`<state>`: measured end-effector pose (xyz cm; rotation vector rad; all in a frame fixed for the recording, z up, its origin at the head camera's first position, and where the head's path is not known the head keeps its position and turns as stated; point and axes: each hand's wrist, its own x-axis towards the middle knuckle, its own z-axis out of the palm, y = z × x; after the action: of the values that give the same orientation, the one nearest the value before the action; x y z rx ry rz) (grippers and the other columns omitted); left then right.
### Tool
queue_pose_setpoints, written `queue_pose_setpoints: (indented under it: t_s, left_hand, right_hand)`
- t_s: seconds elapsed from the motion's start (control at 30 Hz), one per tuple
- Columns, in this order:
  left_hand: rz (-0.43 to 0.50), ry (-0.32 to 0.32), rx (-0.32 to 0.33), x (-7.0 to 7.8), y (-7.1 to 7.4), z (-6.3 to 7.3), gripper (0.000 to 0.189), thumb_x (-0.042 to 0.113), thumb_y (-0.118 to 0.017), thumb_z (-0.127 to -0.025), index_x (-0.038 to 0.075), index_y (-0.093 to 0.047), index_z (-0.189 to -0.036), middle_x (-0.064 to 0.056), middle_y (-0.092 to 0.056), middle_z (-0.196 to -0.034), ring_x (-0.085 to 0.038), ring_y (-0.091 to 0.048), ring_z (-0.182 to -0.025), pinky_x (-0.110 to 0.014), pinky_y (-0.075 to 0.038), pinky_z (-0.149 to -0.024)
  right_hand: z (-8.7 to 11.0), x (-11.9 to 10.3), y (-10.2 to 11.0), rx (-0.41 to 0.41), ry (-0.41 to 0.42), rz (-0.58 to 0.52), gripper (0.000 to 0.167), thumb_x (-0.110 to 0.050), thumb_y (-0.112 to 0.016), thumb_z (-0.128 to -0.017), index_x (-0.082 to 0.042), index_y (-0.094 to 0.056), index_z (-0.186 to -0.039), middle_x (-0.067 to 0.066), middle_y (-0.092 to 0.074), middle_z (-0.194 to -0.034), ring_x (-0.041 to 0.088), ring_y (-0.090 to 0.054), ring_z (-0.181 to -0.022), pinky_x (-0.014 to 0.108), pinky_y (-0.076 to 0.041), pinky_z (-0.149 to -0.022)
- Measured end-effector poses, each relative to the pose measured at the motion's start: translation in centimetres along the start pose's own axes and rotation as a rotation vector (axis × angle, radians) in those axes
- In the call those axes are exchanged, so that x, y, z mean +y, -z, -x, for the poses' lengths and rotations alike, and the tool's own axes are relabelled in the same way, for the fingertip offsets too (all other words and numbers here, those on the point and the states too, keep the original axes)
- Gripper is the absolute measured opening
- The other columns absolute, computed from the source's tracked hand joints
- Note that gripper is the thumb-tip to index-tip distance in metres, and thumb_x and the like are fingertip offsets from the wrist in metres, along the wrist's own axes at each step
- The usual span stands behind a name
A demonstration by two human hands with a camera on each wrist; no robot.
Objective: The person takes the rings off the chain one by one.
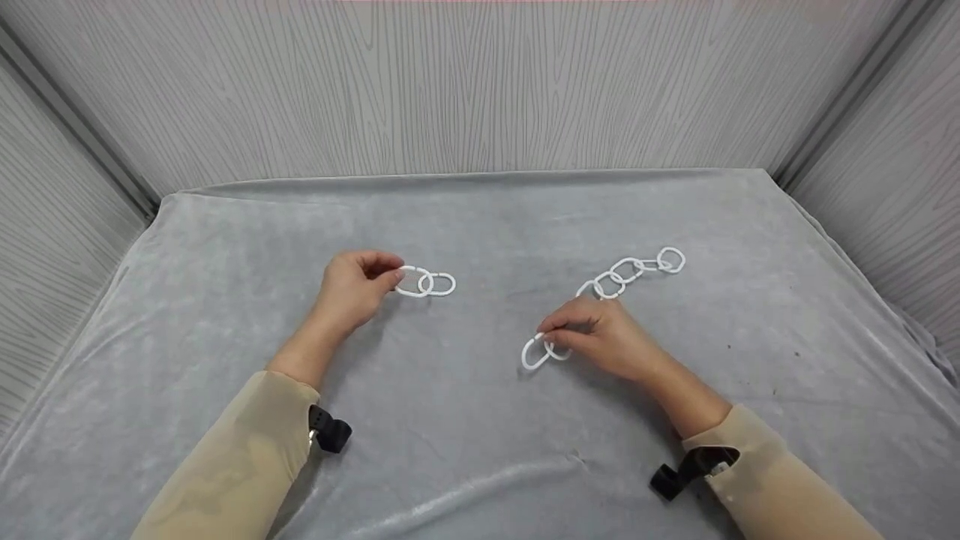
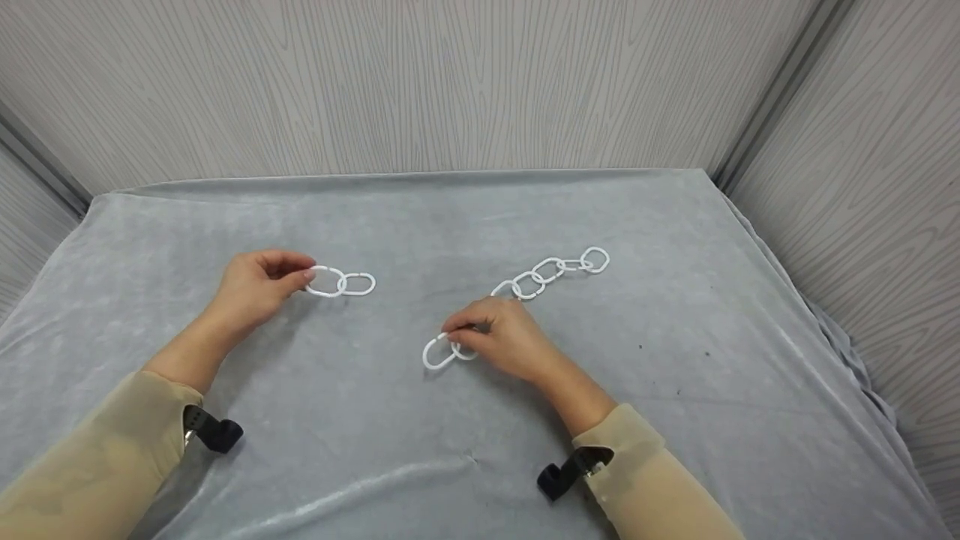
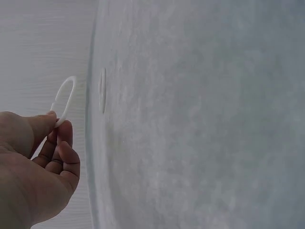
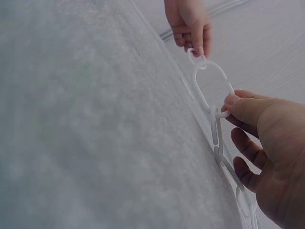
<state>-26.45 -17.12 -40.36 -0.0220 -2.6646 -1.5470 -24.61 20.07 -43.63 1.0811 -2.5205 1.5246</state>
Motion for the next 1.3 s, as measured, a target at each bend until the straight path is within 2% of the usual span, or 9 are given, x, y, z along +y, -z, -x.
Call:
queue_pose_setpoints:
  t_s: [0.13, 0.37, 0.57, 0.87, 1.13, 1.3]
  left_hand:
    - [-0.018, 0.028, 0.025, -0.8, 0.3, -0.4, 0.019, 0.007, -0.07, -0.102, -0.002, -0.076, -0.118, -0.014, -0.072, -0.108, -0.022, -0.065, -0.096, -0.023, -0.05, -0.079]
    - [-0.076, 0.032, 0.064, -2.4, 0.9, -0.9, 0.019, 0.006, -0.07, -0.101, -0.003, -0.076, -0.117, -0.016, -0.072, -0.107, -0.025, -0.063, -0.099, -0.026, -0.048, -0.083]
    - [-0.079, 0.069, 0.066, -3.2, 1.4, -0.9, 0.021, 0.007, -0.07, -0.101, -0.004, -0.075, -0.118, -0.017, -0.071, -0.109, -0.024, -0.062, -0.1, -0.025, -0.048, -0.082]
    - [-0.112, 0.076, 0.057, -3.3, 1.4, -1.0, 0.021, 0.009, -0.071, -0.101, -0.003, -0.076, -0.117, -0.014, -0.071, -0.104, -0.022, -0.062, -0.095, -0.025, -0.048, -0.08]
    - [-0.163, 0.089, 0.047, -3.0, 1.4, -0.9, 0.023, 0.01, -0.072, -0.1, -0.003, -0.074, -0.119, -0.018, -0.071, -0.109, -0.029, -0.064, -0.102, -0.037, -0.05, -0.089]
    - [-0.177, 0.08, 0.086, -2.7, 1.2, -0.7, 0.025, 0.008, -0.072, -0.1, -0.005, -0.073, -0.121, -0.02, -0.071, -0.112, -0.031, -0.063, -0.104, -0.04, -0.05, -0.093]
  right_hand:
    - [0.0, 0.0, 0.0, 0.0, -0.016, -0.011, 0.011, -0.004, -0.083, -0.091, -0.009, -0.084, -0.101, 0.009, -0.079, -0.095, 0.013, -0.071, -0.088, 0.022, -0.055, -0.078]
    - [0.1, -0.1, 0.0, -0.006, -0.021, -0.007, 0.011, -0.006, -0.083, -0.092, -0.01, -0.084, -0.102, 0.005, -0.079, -0.096, 0.013, -0.07, -0.087, 0.022, -0.055, -0.077]
    - [0.1, -0.1, 0.0, -0.013, -0.023, -0.006, 0.012, -0.006, -0.082, -0.092, -0.01, -0.084, -0.103, 0.005, -0.079, -0.097, 0.013, -0.07, -0.088, 0.022, -0.055, -0.077]
    - [0.0, 0.0, 0.0, -0.002, 0.008, 0.007, 0.012, -0.004, -0.083, -0.091, -0.009, -0.084, -0.102, 0.006, -0.079, -0.095, 0.012, -0.07, -0.087, 0.021, -0.055, -0.077]
    - [0.1, -0.1, 0.0, -0.001, -0.024, -0.006, 0.011, -0.006, -0.083, -0.091, -0.011, -0.084, -0.102, 0.006, -0.079, -0.096, 0.012, -0.07, -0.087, 0.022, -0.054, -0.076]
    - [0.0, -0.1, 0.0, -0.002, -0.028, -0.01, 0.012, -0.007, -0.083, -0.091, -0.011, -0.084, -0.102, 0.004, -0.079, -0.096, 0.012, -0.07, -0.087, 0.022, -0.055, -0.077]
